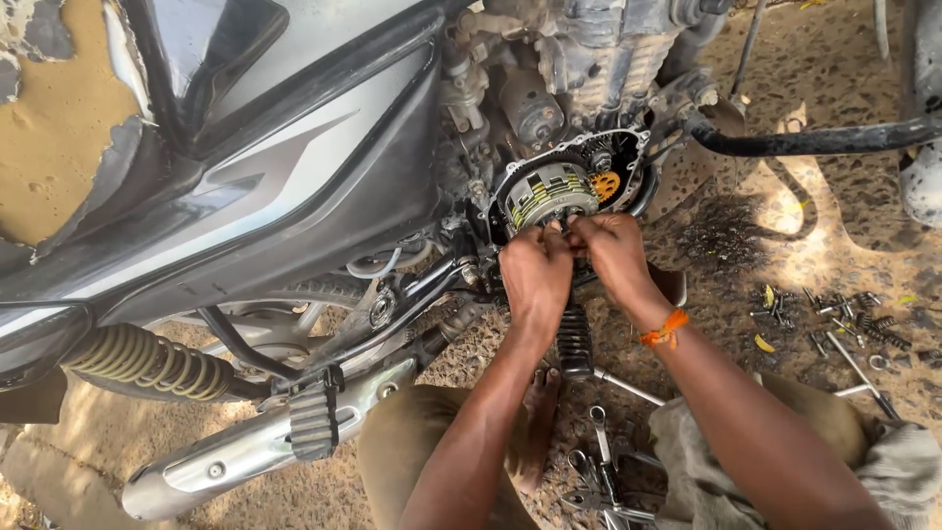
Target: Repairing or replacing the clutch assembly on a motorcycle engine.
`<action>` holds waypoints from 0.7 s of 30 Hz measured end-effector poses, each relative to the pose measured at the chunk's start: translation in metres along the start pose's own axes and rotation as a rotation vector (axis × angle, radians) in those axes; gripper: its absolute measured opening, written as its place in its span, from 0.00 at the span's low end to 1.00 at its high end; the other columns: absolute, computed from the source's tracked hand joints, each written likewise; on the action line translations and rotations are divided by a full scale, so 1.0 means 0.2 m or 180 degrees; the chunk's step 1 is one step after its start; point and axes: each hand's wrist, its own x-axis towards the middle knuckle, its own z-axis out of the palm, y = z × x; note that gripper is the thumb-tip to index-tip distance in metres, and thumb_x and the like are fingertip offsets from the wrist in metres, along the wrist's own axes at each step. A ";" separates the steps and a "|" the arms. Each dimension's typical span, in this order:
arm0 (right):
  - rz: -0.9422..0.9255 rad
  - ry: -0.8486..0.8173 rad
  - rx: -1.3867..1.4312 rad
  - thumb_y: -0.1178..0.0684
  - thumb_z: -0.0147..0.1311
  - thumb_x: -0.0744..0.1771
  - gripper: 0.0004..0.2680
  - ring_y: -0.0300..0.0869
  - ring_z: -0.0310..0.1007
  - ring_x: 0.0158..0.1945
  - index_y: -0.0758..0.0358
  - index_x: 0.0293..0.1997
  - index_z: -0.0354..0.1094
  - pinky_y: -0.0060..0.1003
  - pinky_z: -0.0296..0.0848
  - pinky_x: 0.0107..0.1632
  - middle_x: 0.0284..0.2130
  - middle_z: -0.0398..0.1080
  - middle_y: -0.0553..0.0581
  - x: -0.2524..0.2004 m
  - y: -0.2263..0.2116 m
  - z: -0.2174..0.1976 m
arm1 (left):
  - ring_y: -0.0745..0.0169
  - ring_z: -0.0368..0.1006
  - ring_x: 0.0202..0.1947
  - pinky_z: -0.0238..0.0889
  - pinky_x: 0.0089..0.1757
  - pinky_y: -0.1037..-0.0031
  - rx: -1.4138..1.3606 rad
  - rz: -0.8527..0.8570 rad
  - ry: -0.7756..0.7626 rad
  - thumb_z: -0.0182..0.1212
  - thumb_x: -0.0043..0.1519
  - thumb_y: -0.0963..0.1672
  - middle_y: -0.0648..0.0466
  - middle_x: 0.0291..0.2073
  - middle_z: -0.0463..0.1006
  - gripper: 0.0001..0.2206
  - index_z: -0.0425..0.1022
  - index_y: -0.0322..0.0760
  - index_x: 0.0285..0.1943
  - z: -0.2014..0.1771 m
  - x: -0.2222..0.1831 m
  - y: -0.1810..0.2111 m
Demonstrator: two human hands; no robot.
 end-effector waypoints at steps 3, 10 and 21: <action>-0.0346 0.0207 -0.1221 0.55 0.54 0.70 0.13 0.36 0.63 0.20 0.70 0.24 0.73 0.36 0.64 0.27 0.16 0.70 0.56 -0.06 -0.10 0.03 | 0.60 0.72 0.12 0.67 0.15 0.72 0.0249 -0.0018 -0.0209 0.53 0.64 0.40 0.47 0.19 0.76 0.08 0.75 0.28 0.36 -0.01 0.02 0.00; -0.1122 0.0501 -0.2887 0.53 0.60 0.69 0.12 0.41 0.70 0.25 0.70 0.29 0.68 0.39 0.71 0.32 0.24 0.70 0.59 -0.21 -0.22 0.14 | 0.53 0.73 0.16 0.65 0.26 0.60 0.0042 -0.0475 -0.0275 0.61 0.64 0.45 0.43 0.17 0.78 0.18 0.77 0.28 0.22 -0.10 0.05 0.08; -0.1784 0.0931 -0.3020 0.61 0.67 0.61 0.38 0.69 0.49 0.69 0.75 0.74 0.34 0.56 0.63 0.66 0.66 0.43 0.76 -0.34 -0.13 0.29 | 0.42 0.79 0.30 0.68 0.40 0.53 0.0700 -0.0468 -0.0405 0.62 0.61 0.51 0.42 0.25 0.81 0.18 0.79 0.34 0.24 -0.19 0.04 0.17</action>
